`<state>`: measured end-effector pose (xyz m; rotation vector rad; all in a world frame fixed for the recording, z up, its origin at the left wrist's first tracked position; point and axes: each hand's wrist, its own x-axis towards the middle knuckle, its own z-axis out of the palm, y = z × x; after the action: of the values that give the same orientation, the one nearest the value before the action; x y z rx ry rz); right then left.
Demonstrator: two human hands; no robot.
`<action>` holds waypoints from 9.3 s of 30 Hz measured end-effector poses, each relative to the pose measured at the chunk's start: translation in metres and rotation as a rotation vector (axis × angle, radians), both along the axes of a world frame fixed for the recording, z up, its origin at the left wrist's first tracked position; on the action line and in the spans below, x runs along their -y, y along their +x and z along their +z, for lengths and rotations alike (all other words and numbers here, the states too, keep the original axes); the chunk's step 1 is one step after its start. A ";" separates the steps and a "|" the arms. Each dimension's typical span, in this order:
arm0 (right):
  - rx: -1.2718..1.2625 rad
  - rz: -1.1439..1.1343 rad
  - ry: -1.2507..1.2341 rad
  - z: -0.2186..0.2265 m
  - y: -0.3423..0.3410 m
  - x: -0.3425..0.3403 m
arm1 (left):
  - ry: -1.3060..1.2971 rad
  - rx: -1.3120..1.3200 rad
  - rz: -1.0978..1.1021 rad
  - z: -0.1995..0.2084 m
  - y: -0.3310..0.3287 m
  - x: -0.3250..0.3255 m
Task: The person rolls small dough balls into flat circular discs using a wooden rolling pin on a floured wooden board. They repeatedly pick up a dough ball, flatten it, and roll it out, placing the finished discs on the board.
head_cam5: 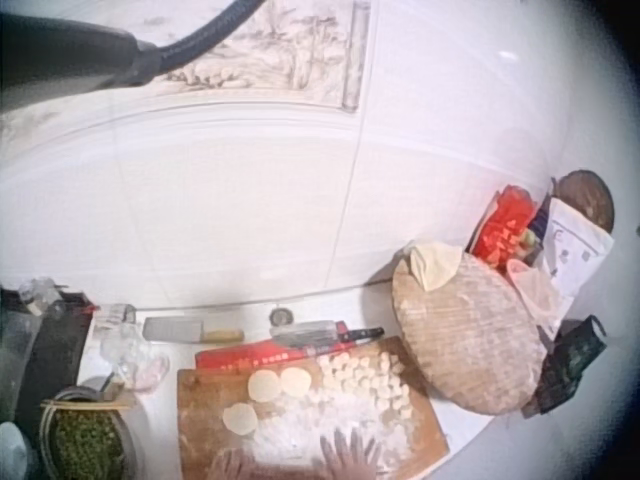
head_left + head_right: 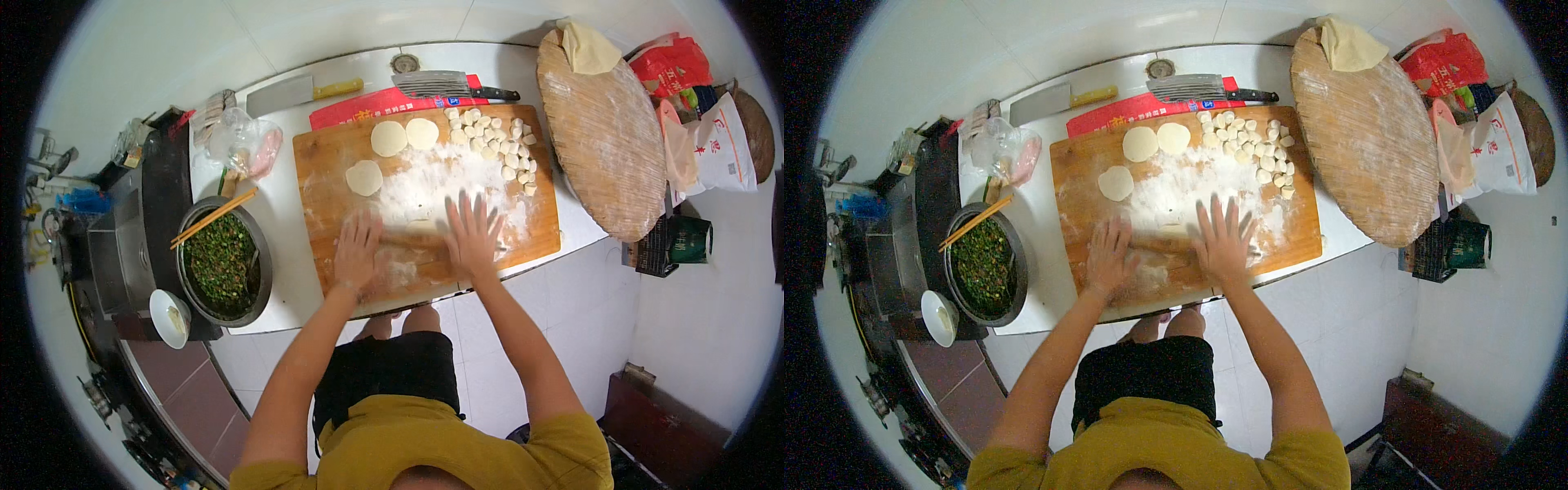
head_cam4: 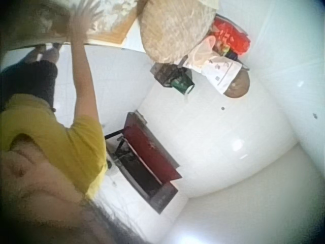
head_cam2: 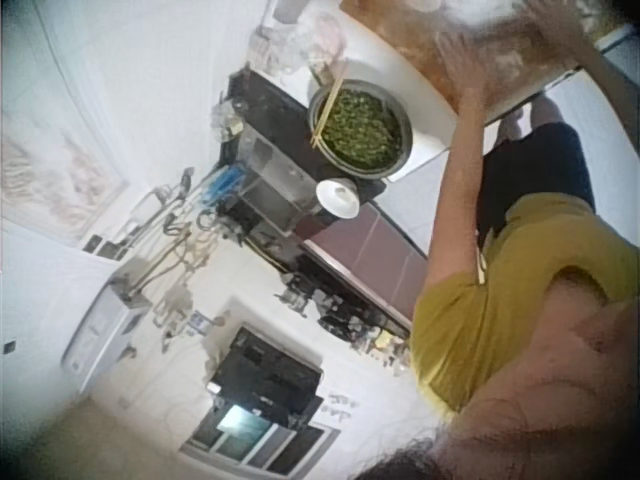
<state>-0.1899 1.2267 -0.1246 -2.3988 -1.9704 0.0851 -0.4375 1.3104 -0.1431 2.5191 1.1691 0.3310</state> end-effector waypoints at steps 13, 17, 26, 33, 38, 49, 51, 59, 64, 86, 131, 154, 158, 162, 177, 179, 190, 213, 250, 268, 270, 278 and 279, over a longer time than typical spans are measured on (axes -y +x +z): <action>0.082 0.092 0.044 -0.009 0.009 -0.042 | -0.045 -0.011 0.168 0.001 0.006 0.001; -0.045 0.032 0.070 -0.009 0.018 -0.079 | 0.015 0.008 0.169 0.007 0.029 -0.050; -0.353 0.388 -0.041 0.008 0.022 -0.007 | -0.060 0.011 0.063 0.013 0.002 -0.019; -0.857 0.049 -0.009 0.017 0.016 -0.004 | -0.065 0.352 0.051 0.038 0.042 -0.012; -1.376 -0.328 -0.176 0.009 0.011 0.015 | -0.312 0.687 0.305 0.000 0.066 0.006; -1.700 -0.735 0.031 0.025 0.017 0.035 | -0.235 0.170 -0.306 0.012 0.074 -0.030; -1.693 -0.761 0.105 0.022 0.021 0.039 | -0.184 0.127 -0.368 0.022 0.076 -0.028; -1.762 -0.837 0.159 0.010 0.023 0.066 | 0.270 0.245 -0.568 -0.013 0.065 -0.033; -1.729 -0.848 0.159 0.007 0.019 0.069 | -0.283 0.347 -0.100 0.010 0.074 -0.031; -1.694 -0.741 0.110 0.006 -0.002 0.057 | -0.021 0.163 0.046 0.012 0.048 -0.031; -1.624 -0.672 0.089 -0.001 -0.016 0.053 | -0.065 0.314 0.189 -0.017 0.047 -0.029; -1.503 -0.565 0.142 -0.012 -0.009 0.059 | -0.325 -0.223 0.019 0.012 0.033 0.009; -0.949 -0.253 0.184 0.005 0.007 0.043 | -0.211 -0.107 0.175 -0.003 0.024 0.026; -0.475 0.115 0.060 0.017 0.016 0.030 | 0.000 0.070 0.240 -0.008 -0.012 0.030; -0.086 0.165 0.103 0.009 -0.021 -0.018 | 0.042 -0.049 0.027 -0.005 -0.023 0.001; -0.008 0.115 0.112 0.000 -0.008 -0.054 | 0.072 -0.038 0.077 -0.009 0.001 -0.045; -0.327 0.458 0.103 0.005 0.003 -0.018 | 0.077 -0.046 0.026 0.014 -0.020 -0.017; -1.769 -0.687 0.060 0.031 0.010 0.000 | 0.043 0.087 -0.250 -0.013 0.042 -0.009; -0.892 -0.289 0.202 0.019 0.046 0.057 | -0.047 0.282 -0.305 0.014 0.069 0.029; -0.046 0.206 -0.060 0.018 0.013 0.021 | -0.132 0.015 -0.041 0.000 -0.008 0.041; -0.034 0.107 0.001 0.008 0.018 -0.016 | -0.056 0.003 0.029 0.001 0.018 0.005; -0.050 0.113 -0.035 0.020 0.002 0.020 | -0.118 -0.090 -0.002 0.015 -0.005 0.046; -0.039 0.137 -0.011 0.022 -0.001 0.020 | -0.117 -0.081 0.022 0.011 -0.004 0.039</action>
<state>-0.1910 1.2071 -0.1030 -2.2477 -2.1200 0.1452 -0.4418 1.2718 -0.1324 2.4402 1.2104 0.1629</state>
